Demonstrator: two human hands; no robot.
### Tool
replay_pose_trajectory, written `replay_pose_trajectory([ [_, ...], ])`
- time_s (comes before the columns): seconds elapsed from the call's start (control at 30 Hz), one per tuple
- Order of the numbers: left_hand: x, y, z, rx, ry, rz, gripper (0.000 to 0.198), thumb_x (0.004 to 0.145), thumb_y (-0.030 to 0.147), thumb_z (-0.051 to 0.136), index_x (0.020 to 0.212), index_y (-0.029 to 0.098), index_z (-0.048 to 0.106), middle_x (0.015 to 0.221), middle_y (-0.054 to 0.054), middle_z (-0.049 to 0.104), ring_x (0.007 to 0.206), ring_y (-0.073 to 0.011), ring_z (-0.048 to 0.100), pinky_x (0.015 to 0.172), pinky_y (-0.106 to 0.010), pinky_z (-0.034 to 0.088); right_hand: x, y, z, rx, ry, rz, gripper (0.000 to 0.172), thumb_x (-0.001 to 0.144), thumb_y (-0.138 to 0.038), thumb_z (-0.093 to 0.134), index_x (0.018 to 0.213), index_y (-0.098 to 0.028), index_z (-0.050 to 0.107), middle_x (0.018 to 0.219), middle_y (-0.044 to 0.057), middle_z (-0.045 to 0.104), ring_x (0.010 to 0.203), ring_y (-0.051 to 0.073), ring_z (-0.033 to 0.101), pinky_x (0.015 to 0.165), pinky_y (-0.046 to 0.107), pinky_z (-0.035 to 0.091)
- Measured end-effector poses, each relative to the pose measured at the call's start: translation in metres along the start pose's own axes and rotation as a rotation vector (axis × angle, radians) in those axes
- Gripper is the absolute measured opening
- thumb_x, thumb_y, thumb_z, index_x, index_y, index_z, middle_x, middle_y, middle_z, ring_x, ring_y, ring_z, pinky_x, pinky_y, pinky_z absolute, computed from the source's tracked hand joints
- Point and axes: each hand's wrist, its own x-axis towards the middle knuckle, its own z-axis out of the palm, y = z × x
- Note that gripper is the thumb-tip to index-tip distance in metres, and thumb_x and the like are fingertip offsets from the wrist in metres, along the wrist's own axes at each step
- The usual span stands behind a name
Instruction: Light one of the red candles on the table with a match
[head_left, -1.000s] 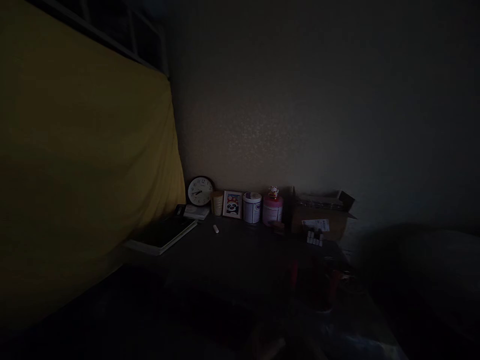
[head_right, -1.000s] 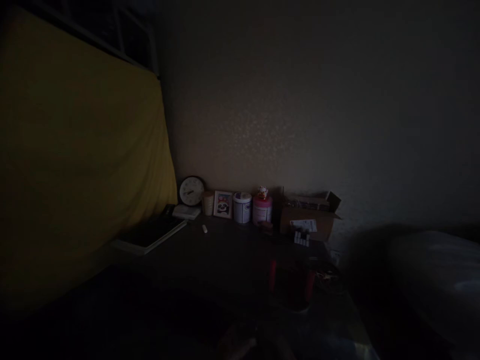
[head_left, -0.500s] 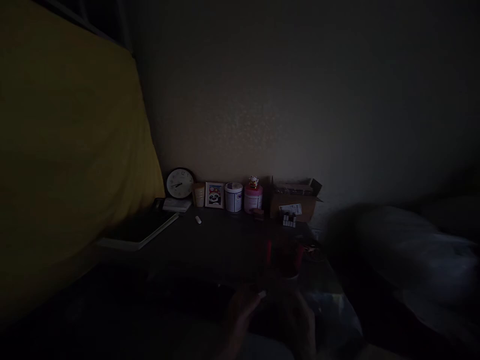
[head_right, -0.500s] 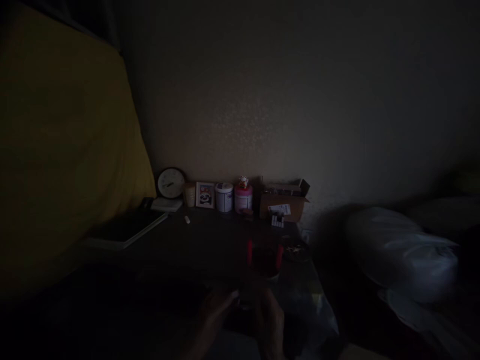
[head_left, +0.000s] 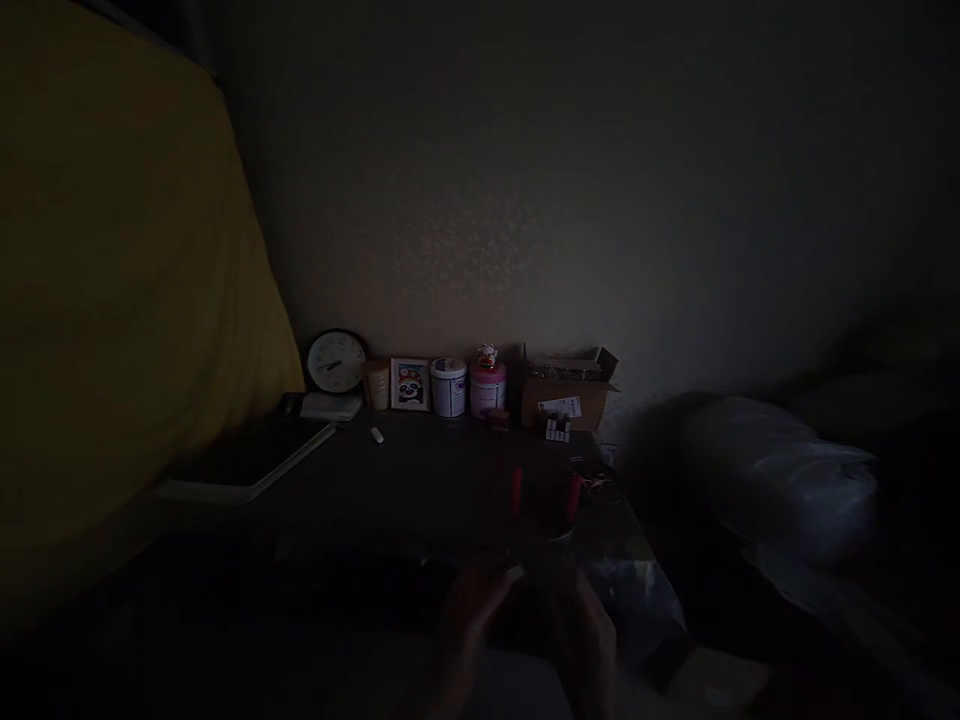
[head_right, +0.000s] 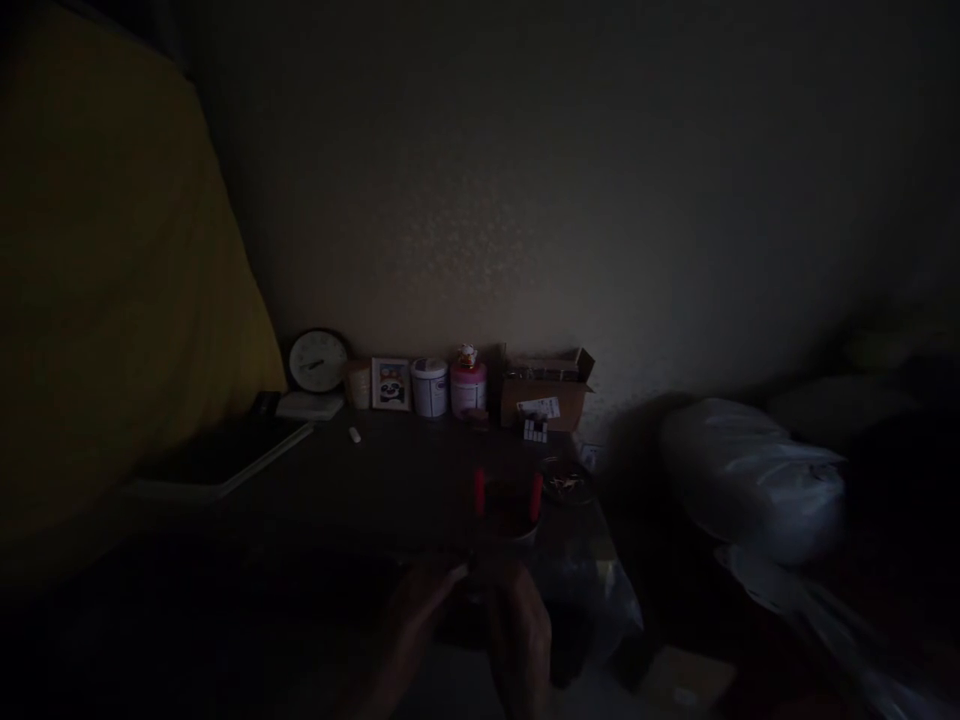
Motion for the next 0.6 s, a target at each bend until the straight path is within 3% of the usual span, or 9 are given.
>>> replay_pose_trajectory([
  [0.33,-0.0006,0.0,-0.0011,-0.116,0.061,-0.058,0.032,0.064,0.04,0.073,0.089,0.02,0.071,0.104,-0.006,0.07,0.105,-0.0271,0.059,0.096,-0.041,0.044,-0.0055,0.0028,0.0001,0.023,0.009,0.026,0.028,0.091,-0.033,0.04,0.093,-0.023,0.066,0.082,0.004,0.069,0.071,0.014,0.065,0.06,0.019,0.052],
  [0.5,-0.0027,0.0047,0.0035,-0.184,0.027,-0.048,0.032,0.066,0.039,0.073,0.093,0.022,0.07,0.108,-0.005,0.069,0.107,-0.0278,0.059,0.095,-0.041,0.045,-0.004,0.005,0.0,0.04,-0.04,0.087,0.032,0.091,-0.037,0.038,0.09,-0.024,0.067,0.076,0.004,0.068,0.066,0.015,0.064,0.056,0.021,0.051],
  [0.6,-0.0001,-0.0013,0.0015,-0.128,0.067,-0.046,0.029,0.069,0.037,0.071,0.094,0.021,0.069,0.107,-0.006,0.068,0.107,-0.0272,0.058,0.094,-0.04,0.046,-0.0037,0.0011,-0.0077,0.004,0.009,0.095,0.028,0.089,-0.037,0.043,0.087,-0.024,0.068,0.075,0.004,0.068,0.065,0.015,0.064,0.056,0.022,0.051],
])
